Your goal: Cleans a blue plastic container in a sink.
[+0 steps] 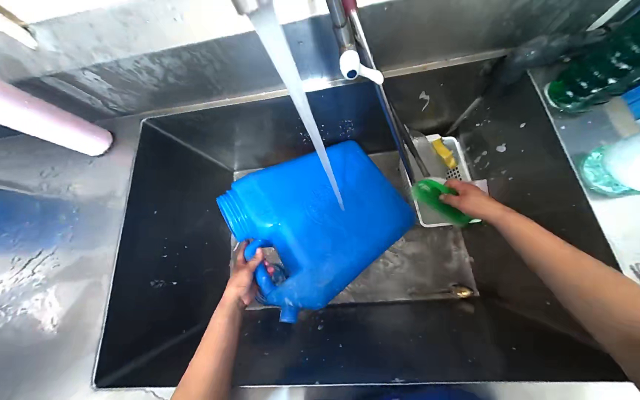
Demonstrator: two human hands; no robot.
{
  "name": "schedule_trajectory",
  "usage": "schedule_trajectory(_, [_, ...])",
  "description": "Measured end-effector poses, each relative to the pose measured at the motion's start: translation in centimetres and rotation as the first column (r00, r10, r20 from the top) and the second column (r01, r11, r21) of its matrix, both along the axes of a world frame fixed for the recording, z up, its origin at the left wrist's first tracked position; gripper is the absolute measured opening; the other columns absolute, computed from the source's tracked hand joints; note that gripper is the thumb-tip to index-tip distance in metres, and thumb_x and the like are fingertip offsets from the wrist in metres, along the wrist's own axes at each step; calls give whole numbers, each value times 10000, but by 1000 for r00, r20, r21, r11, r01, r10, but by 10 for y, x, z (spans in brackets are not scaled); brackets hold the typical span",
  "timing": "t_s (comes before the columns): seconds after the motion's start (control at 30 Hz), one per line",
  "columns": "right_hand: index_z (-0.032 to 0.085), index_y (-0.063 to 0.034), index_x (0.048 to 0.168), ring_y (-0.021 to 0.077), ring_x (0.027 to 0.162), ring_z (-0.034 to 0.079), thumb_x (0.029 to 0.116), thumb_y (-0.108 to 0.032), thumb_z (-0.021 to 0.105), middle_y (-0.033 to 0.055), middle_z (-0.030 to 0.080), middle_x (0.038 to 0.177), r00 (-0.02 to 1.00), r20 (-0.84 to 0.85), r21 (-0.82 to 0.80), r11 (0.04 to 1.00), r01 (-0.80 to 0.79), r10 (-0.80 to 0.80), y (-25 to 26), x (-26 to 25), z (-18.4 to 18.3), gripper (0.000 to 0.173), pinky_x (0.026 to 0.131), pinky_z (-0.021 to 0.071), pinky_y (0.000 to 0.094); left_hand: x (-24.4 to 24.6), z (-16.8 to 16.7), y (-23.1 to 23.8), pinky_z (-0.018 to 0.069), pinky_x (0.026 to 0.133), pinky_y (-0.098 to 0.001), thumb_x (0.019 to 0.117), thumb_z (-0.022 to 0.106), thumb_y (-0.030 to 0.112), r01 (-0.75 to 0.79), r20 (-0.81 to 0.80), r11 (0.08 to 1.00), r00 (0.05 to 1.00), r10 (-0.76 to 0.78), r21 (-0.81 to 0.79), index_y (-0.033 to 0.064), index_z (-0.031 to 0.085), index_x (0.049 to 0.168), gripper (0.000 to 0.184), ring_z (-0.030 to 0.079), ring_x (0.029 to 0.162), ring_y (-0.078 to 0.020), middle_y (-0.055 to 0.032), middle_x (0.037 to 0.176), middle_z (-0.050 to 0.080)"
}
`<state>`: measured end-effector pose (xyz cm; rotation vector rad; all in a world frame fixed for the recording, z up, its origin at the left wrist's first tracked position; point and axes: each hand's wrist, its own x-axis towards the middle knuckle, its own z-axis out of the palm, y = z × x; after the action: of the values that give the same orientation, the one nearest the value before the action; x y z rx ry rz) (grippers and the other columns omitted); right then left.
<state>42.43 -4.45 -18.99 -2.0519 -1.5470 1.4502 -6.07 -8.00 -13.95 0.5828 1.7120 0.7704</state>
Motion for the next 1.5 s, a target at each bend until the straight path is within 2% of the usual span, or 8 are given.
schedule_trajectory(0.17, [563,84,1296,446,1121,642,868,-411,801,296,657,1174,946,9,153,934,-321,324,-29,-185,69,697,958,491,618,26,5,1,485,468,-219,1052,554,87,-25,-238,998,970,40,65,-35,348,1477,487,522,496,-71,-77,823,540])
schedule_trajectory(0.4, [517,-1,1417,425,1197,633,907,-545,729,259,646,1286,972,175,208,958,-195,159,152,-264,53,776,978,492,638,17,-1,5,486,466,-235,1006,546,-13,-11,-284,999,958,23,45,-56,412,1409,427,523,490,-88,-85,796,538])
schedule_trajectory(0.57, [546,43,1352,438,1111,654,918,-507,726,270,677,1158,965,108,26,970,-243,238,-22,-220,50,723,965,491,622,-1,-8,11,499,547,-315,982,579,-4,45,-332,999,942,-52,-29,-24,439,1440,479,551,590,-157,-150,905,575])
schedule_trajectory(0.8, [504,70,1415,462,1228,607,955,-538,670,307,613,1321,962,267,110,993,30,-59,161,-188,-16,781,1014,467,653,-20,-19,18,521,584,-352,970,580,-2,83,-421,990,899,-125,-116,6,447,1457,505,580,623,-186,-174,945,600])
schedule_trajectory(1.0, [525,79,1358,455,1144,636,932,-480,725,304,653,1192,984,178,-55,998,-4,13,-20,-143,-21,731,1002,476,622,-25,-20,19,521,602,-365,970,580,5,88,-434,986,890,-142,-142,2,466,1438,481,583,651,-199,-189,975,602])
schedule_trajectory(1.1, [514,86,1394,467,1247,584,971,-472,680,320,612,1298,980,190,-70,997,-41,53,20,-141,-11,720,1064,431,624,-31,-24,20,525,590,-353,989,562,4,124,-424,978,886,-186,-168,-8,428,1461,491,582,631,-191,-179,953,592])
schedule_trajectory(1.27, [588,23,1341,489,1155,633,916,-512,730,301,660,1223,979,156,306,949,74,-127,134,-189,-31,699,941,491,705,-38,-36,23,511,568,-322,993,572,21,82,-460,984,876,-148,-160,2,423,1469,499,564,610,-160,-148,922,582])
schedule_trajectory(1.5, [522,70,1368,463,1170,624,959,-468,694,306,648,1214,977,167,-29,992,-127,130,-14,-160,17,697,1016,461,633,-20,0,22,498,542,-279,987,568,4,153,-379,985,909,-174,-84,-30,416,1426,466,547,581,-124,-115,895,560])
